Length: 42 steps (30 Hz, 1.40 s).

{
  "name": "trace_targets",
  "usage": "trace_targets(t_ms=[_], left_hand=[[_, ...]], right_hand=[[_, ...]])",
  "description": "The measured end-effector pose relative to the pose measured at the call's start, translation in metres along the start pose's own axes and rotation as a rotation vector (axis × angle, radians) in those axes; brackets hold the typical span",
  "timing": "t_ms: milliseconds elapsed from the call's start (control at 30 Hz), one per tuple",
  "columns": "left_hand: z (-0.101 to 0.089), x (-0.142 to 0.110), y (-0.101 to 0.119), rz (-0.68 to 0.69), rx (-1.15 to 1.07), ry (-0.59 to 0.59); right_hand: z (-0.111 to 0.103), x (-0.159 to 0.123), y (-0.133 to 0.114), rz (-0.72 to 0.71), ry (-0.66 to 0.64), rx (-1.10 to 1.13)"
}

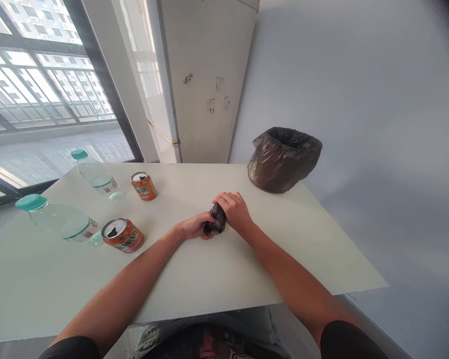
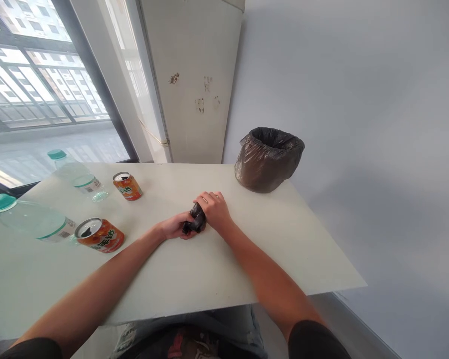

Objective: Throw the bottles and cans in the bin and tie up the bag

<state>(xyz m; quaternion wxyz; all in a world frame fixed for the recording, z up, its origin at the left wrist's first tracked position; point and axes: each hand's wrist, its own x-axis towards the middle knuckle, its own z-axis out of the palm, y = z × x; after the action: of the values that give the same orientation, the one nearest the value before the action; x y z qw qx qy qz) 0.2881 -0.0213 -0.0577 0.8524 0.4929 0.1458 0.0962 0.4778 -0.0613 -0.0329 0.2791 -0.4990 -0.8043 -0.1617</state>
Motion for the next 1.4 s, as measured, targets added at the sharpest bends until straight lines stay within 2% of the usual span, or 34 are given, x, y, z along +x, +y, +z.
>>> trace_targets(t_ms=[167,300,433,533,667,767,900,1000,1100,1200,1333,1400], left_hand=[[0.002,0.0,0.005,0.014,0.025,-0.031],[0.003,-0.003,0.008,-0.009,0.011,-0.014],[0.001,-0.002,0.008,-0.012,-0.085,0.054],[0.0,-0.001,0.008,-0.012,-0.163,0.098],[0.002,-0.003,0.008,0.008,-0.088,0.107],[0.005,-0.004,0.009,0.022,-0.032,0.112],[0.006,0.0,0.008,0.144,-0.071,0.232],[0.003,0.003,0.009,0.23,-0.13,0.332],[0.001,0.004,0.01,0.261,-0.136,0.391],[0.001,0.003,0.008,0.21,-0.095,0.316],[0.003,0.003,0.001,0.098,0.012,0.178],[0.004,0.004,-0.002,0.085,0.041,0.169]], right_hand=[[-0.007,-0.001,0.003,0.009,0.093,0.056],[-0.007,-0.001,0.003,0.0,0.091,0.063],[-0.01,-0.003,0.004,0.029,0.029,0.139],[-0.016,-0.005,0.007,0.08,-0.039,0.295],[-0.022,-0.008,0.015,0.114,-0.142,0.552],[-0.019,-0.008,0.02,0.215,-0.177,0.565],[-0.014,-0.006,0.021,0.433,-0.048,0.386],[-0.015,-0.005,0.021,0.427,-0.119,0.622],[-0.015,-0.005,0.024,0.521,-0.17,0.942],[-0.009,-0.005,0.022,0.613,-0.193,1.086],[-0.001,-0.003,0.006,0.496,-0.198,0.995],[0.001,-0.003,0.0,0.46,-0.158,0.894]])
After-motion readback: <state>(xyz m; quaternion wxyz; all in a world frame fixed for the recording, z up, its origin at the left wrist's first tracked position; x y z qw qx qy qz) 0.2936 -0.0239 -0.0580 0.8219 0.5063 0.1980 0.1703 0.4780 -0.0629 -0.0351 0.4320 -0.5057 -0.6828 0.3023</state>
